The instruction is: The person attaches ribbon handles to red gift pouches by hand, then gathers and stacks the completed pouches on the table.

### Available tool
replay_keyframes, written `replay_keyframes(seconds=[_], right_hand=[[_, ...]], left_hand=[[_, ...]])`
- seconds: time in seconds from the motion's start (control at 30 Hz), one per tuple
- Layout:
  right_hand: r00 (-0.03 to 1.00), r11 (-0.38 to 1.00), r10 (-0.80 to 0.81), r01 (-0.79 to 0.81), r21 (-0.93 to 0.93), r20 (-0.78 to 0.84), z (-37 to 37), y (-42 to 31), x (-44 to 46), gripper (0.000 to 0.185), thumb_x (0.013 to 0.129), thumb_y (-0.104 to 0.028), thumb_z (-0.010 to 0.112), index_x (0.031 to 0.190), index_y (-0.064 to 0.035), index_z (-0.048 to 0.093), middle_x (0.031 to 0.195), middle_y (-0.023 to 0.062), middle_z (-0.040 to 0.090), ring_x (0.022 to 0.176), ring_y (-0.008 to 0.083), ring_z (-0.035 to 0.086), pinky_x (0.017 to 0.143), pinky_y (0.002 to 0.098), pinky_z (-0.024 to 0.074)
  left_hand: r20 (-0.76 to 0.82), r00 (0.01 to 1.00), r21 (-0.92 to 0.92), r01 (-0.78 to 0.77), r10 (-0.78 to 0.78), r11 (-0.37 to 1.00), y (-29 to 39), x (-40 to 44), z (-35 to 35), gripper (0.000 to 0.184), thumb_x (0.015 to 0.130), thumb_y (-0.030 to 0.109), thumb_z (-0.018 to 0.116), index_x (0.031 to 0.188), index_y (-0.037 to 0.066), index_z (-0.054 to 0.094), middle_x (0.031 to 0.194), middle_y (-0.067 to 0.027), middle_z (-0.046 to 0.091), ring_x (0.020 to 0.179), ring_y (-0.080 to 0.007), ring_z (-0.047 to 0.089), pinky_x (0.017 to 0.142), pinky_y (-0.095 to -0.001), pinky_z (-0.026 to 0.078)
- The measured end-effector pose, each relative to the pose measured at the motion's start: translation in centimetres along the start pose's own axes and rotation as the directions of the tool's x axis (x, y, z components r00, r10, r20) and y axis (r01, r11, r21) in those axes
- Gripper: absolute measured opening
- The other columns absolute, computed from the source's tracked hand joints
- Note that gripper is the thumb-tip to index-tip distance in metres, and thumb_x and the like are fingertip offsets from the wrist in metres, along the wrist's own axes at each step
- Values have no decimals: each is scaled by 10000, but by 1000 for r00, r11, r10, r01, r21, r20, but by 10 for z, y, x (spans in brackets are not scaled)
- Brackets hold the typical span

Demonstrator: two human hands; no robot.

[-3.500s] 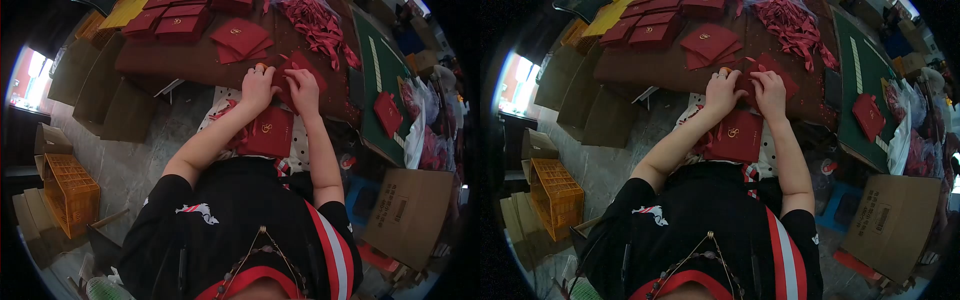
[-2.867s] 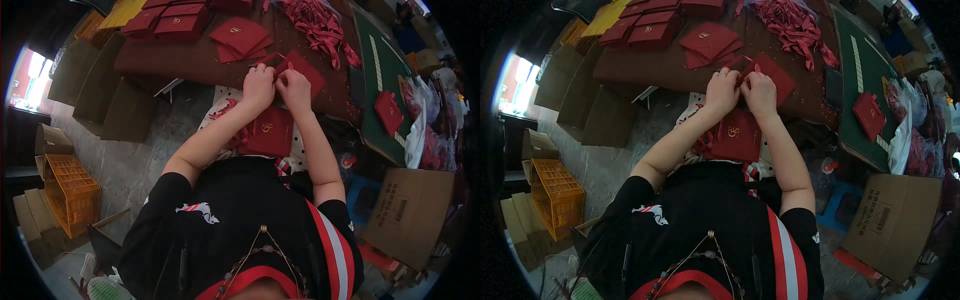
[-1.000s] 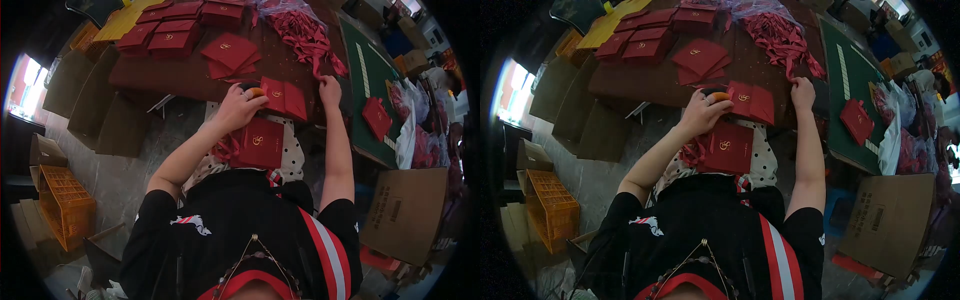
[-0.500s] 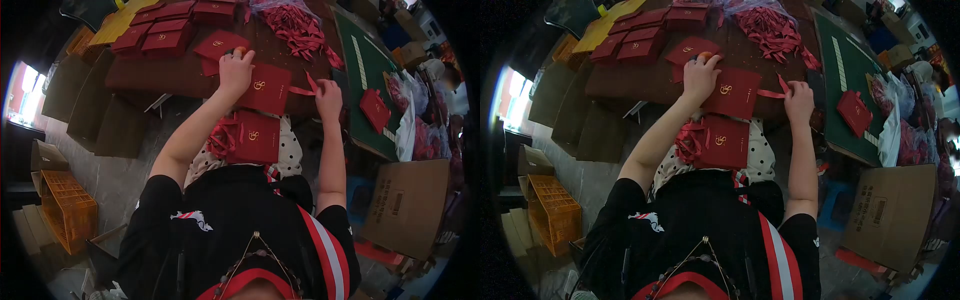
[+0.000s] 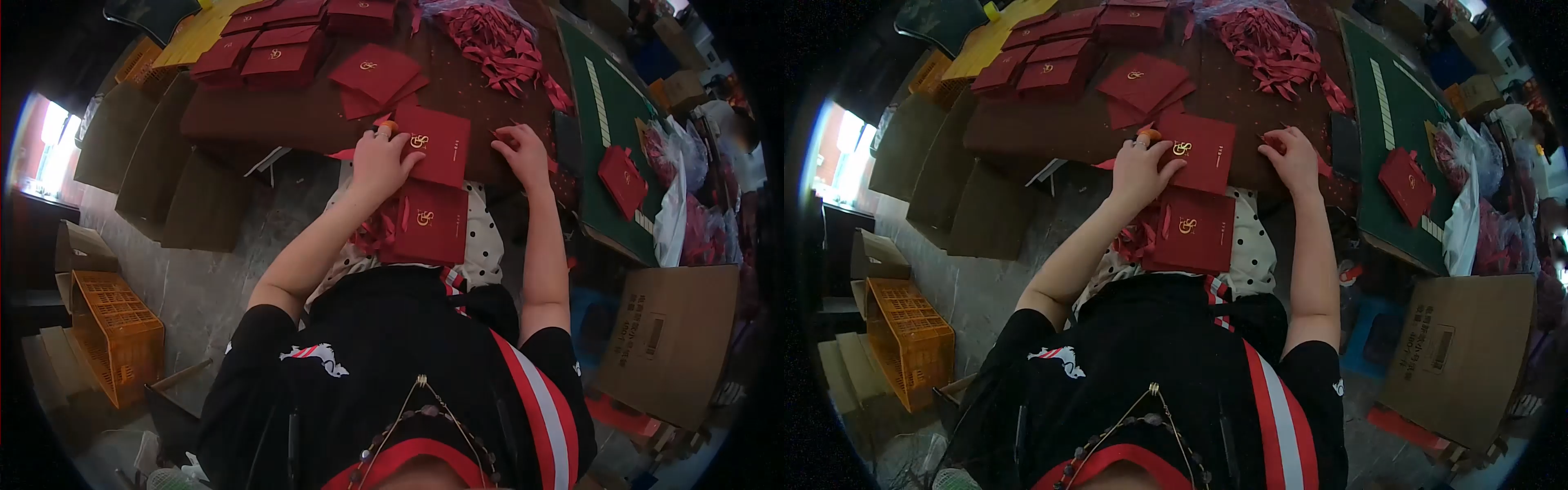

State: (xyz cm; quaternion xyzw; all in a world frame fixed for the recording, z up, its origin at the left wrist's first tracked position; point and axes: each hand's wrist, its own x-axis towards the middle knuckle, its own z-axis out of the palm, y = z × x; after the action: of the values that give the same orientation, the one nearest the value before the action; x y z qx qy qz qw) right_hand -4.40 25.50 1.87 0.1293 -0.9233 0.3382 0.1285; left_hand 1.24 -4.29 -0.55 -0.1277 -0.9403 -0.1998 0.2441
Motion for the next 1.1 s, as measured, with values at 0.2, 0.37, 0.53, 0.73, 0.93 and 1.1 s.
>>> replay_keyframes(seconds=[0.2,0.37,0.53,0.73,0.93,1.1], right_hand=[[999,985,34,-27,-172,33,1,-3,6,209,802,-214,762,953,-75,722,902,86,634,812,270,669,735,386,526],[983,980,55,-87,-179,-176,15,-6,4,172,847,-196,729,969,-76,719,863,89,662,778,248,661,710,381,514],[983,954,28,28,299,-181,44,-49,-2,151,859,-124,712,984,-40,708,830,75,660,690,166,621,655,312,502],[984,972,-118,142,189,-134,75,-93,-3,112,853,-171,698,919,-81,694,889,60,680,862,267,638,761,383,508],[985,990,-88,104,100,-145,83,-91,0,102,845,-176,700,896,-89,685,877,60,676,828,275,623,747,405,502],[944,963,-259,268,16,-204,80,-96,-3,105,812,-139,708,877,-73,660,870,77,670,820,299,614,742,419,501]], left_hand=[[17,999,-78,37,-36,996,10,9,9,351,813,363,770,1046,102,744,1075,-149,632,926,-342,598,807,-424,516],[67,963,-53,264,-260,963,21,16,8,651,754,403,819,1241,34,594,1183,-201,553,1023,-375,591,873,-444,505],[86,963,-55,261,-256,964,18,14,11,754,743,413,826,1315,25,526,1188,-214,552,1039,-385,592,883,-442,503],[-14,970,-35,241,-242,970,28,9,11,661,767,321,817,1305,55,541,1180,-206,562,1013,-376,601,864,-431,499],[-104,957,-300,228,-269,926,18,9,19,480,759,203,804,1178,75,608,1010,-139,629,954,-335,622,826,-417,496],[-72,942,-481,255,-327,839,24,8,18,376,765,131,770,1112,58,645,1000,-123,663,944,-306,648,829,-395,510]])
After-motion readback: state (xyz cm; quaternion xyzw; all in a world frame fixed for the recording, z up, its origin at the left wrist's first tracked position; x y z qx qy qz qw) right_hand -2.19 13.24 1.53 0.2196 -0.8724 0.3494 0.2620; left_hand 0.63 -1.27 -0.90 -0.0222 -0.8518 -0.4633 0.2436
